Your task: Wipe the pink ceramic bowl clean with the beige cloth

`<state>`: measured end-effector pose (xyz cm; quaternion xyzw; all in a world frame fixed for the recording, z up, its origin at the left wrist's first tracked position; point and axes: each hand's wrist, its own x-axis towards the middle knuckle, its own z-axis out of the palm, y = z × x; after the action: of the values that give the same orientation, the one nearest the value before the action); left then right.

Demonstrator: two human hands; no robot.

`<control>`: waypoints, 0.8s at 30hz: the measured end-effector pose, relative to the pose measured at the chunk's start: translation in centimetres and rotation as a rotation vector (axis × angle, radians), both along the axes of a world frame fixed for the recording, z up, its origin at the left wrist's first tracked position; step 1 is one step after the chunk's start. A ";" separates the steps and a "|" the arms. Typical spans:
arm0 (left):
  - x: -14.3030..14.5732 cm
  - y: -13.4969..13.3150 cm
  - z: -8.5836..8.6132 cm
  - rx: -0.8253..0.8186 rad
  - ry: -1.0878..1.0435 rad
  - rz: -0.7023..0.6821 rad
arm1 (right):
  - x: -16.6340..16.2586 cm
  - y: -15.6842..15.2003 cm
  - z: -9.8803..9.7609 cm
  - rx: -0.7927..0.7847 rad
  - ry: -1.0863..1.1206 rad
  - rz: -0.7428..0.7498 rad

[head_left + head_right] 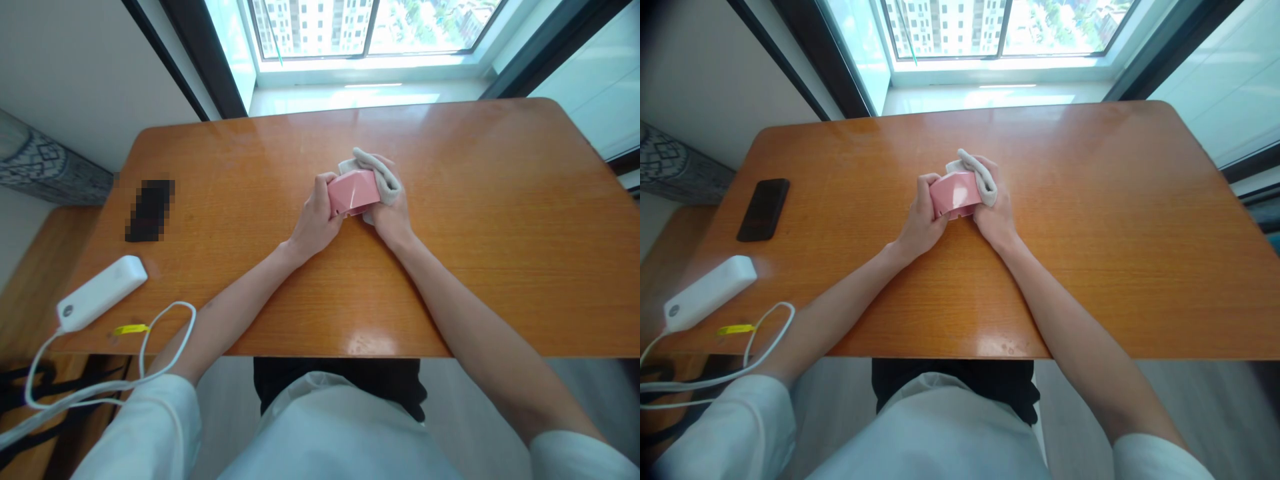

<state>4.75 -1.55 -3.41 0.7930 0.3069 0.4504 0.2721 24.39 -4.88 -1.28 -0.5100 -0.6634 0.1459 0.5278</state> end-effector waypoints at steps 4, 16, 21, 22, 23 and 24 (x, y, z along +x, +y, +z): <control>-0.1 -0.3 0.4 -0.010 -0.019 0.006 | -0.8 -1.9 1.1 0.144 -0.197 -0.051; -0.3 -0.7 0.1 -0.083 -0.009 -0.024 | -4.4 -4.2 3.3 0.144 -0.529 -0.074; 0.0 -0.5 0.4 -0.055 0.011 0.018 | -2.0 -2.2 1.6 0.159 -0.199 -0.092; 0.0 -0.4 0.3 -0.036 0.011 0.024 | -1.6 -1.7 1.1 0.147 -0.133 -0.067; 0.0 -0.2 0.1 -0.018 0.012 0.032 | -1.2 -1.2 0.7 0.115 -0.085 -0.042; 0.0 0.0 -0.2 -0.005 0.013 0.038 | -0.9 -0.8 0.3 0.070 -0.051 -0.023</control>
<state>4.70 -1.56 -3.57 0.7893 0.3248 0.4497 0.2634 23.54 -5.65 -0.98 -0.5023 -0.6755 0.1034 0.5298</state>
